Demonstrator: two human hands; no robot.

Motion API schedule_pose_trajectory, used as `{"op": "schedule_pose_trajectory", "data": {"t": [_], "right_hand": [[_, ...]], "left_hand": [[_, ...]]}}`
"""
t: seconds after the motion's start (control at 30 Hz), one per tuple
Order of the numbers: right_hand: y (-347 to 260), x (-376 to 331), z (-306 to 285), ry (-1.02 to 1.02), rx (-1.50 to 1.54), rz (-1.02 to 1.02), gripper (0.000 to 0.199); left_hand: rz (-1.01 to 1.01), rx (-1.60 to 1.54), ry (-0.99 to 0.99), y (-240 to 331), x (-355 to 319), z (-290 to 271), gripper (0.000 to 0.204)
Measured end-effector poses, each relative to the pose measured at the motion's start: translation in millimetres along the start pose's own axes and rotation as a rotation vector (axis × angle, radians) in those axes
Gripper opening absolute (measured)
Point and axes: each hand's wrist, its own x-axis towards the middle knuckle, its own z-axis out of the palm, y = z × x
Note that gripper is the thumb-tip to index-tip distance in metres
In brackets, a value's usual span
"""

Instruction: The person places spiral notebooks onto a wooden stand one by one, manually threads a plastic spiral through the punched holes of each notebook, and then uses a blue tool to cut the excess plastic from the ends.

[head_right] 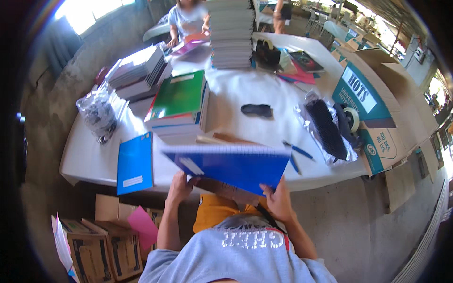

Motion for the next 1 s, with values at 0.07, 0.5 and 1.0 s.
{"op": "schedule_pose_trajectory", "data": {"t": [0.07,0.5,1.0], "right_hand": [[-26,18,-16,0.054,-0.003,-0.054,0.033],[-103,126,-20,0.070,-0.067,-0.384,0.026],[-40,86,-23,0.016,-0.442,-0.301,0.026]], "left_hand": [[-0.054,-0.091,0.058,6,6,-6,0.034],[-0.024,-0.348,0.363,17,96,-15,0.032],[-0.057,-0.228,0.289,-18,72,31,0.034]]}}
